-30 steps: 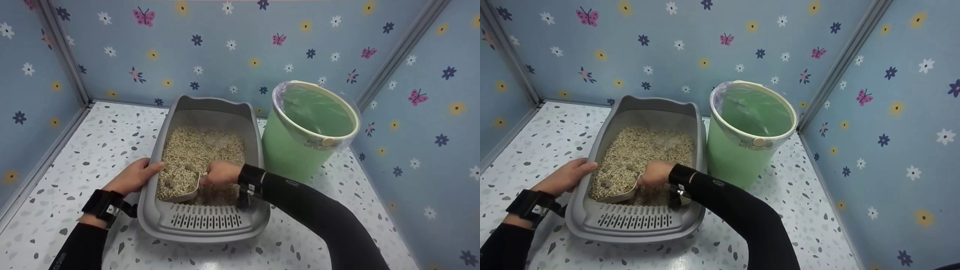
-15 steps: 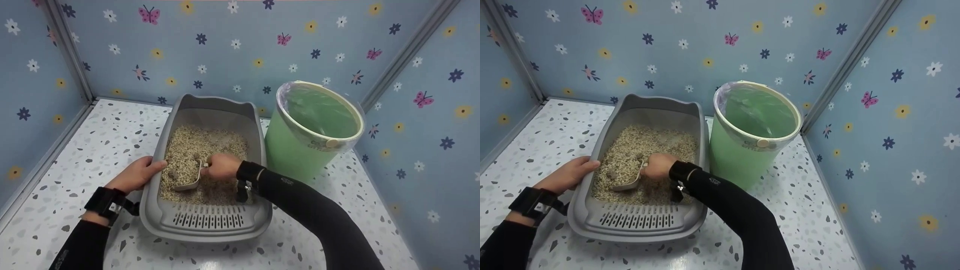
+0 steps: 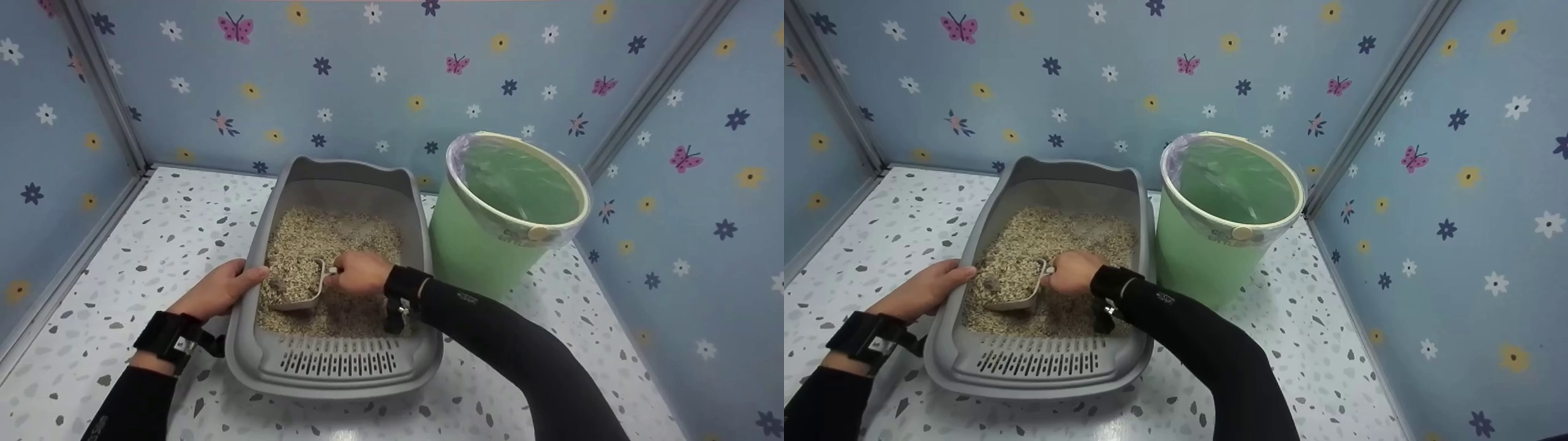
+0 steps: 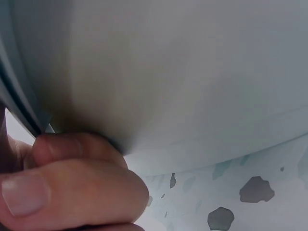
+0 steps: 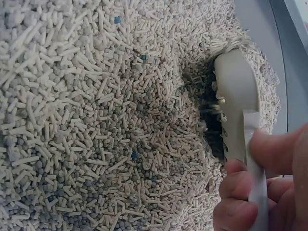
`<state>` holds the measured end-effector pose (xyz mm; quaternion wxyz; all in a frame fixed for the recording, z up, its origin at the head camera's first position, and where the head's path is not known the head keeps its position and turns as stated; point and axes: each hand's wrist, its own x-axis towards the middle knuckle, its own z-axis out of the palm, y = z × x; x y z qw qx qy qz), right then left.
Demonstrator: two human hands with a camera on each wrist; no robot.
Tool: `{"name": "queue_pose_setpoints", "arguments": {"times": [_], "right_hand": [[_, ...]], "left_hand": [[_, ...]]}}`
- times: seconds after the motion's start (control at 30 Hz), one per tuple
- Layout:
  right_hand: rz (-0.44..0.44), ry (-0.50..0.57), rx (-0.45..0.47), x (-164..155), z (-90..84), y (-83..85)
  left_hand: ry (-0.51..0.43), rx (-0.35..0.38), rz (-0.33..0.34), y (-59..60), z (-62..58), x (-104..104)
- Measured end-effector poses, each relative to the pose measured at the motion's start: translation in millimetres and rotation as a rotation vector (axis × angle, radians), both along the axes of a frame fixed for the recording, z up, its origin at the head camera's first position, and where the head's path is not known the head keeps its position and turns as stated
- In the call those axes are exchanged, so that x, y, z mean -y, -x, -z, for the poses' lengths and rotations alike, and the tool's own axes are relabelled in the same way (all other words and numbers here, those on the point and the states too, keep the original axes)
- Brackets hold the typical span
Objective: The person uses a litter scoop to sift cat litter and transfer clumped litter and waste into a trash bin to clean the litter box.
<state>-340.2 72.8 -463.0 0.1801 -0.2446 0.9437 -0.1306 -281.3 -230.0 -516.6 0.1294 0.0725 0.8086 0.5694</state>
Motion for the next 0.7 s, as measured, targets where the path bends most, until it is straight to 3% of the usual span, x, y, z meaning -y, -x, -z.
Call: {"name": "queue_pose_setpoints", "arguments": {"times": [0.23, 0.53, 0.7], "right_hand": [[-0.032, -0.014, -0.049, 3, 2.2, 2.7], [-0.022, -0.109, 0.018, 15, 7.1, 0.6], [-0.013, -0.043, 0.004, 12, 11.5, 1.7]], "left_hand": [[0.013, 0.005, 0.004, 0.6, -0.5, 1], [0.016, 0.007, 0.002, -0.7, -0.1, 0], [0.028, -0.001, 0.003, 0.5, -1.2, -1]]}}
